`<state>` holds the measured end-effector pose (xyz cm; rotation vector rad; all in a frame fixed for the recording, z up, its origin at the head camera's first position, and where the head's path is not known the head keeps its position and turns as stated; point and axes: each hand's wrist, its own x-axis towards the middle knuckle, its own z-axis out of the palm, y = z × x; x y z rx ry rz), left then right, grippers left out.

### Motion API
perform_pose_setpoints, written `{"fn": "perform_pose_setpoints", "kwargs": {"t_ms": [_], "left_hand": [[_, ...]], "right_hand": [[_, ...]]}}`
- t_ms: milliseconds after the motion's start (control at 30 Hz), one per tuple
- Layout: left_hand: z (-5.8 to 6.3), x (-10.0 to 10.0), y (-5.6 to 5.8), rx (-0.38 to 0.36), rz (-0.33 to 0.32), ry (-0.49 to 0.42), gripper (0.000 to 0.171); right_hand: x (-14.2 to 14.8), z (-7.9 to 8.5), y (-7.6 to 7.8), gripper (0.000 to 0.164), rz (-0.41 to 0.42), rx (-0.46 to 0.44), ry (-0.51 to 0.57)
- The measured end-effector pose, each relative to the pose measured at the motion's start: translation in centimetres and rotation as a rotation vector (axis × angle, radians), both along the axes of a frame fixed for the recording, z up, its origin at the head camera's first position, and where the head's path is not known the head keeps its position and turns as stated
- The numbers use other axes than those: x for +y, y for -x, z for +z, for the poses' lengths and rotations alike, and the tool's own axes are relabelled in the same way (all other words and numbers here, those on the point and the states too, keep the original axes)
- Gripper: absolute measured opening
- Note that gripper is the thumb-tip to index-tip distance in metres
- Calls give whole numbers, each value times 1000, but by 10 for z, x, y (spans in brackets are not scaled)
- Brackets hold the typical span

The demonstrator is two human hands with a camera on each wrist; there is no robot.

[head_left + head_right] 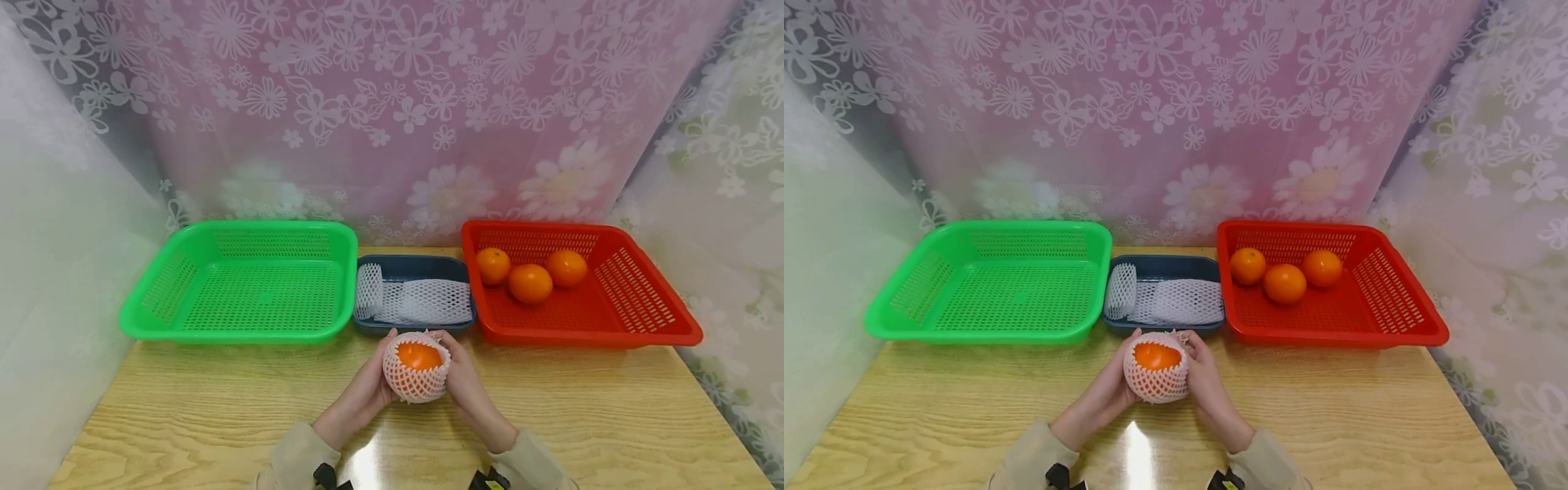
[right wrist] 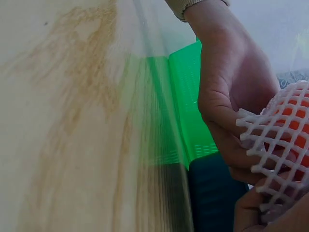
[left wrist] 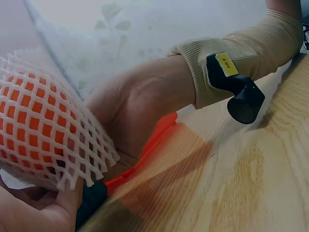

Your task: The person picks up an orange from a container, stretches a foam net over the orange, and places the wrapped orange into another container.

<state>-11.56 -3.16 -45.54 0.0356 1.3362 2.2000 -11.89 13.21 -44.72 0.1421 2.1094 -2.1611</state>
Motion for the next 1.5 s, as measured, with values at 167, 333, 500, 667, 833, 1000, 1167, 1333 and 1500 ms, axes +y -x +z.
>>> {"fn": "perform_pose_setpoints", "kwargs": {"t_ms": [167, 333, 500, 667, 833, 1000, 1167, 1333, 1500], "left_hand": [[0, -1, 1, -35, 42, -27, 76], [2, -3, 4, -63, 113, -59, 77], [4, -3, 4, -51, 110, -58, 77], [7, -5, 4, 46, 66, 92, 81], [13, -11, 8, 199, 22, 294, 78], [21, -16, 14, 380, 30, 372, 66], [24, -16, 11, 528, -33, 427, 60], [21, -15, 6, 582, -79, 461, 86], [20, -17, 7, 558, -58, 453, 88]], "right_hand": [[5, 4, 3, 31, 33, 19, -56], [11, 8, 3, 43, 163, 264, -134], [10, 10, -2, 67, 344, 455, -197], [9, 17, -6, 77, 300, 423, -208], [14, 20, -5, 66, 261, 395, -196], [15, 20, -3, 62, 233, 293, -174], [14, 17, 0, 58, 240, 253, -170], [12, 13, 1, 53, 286, 302, -166], [11, 13, -1, 53, 337, 303, -149]]}}
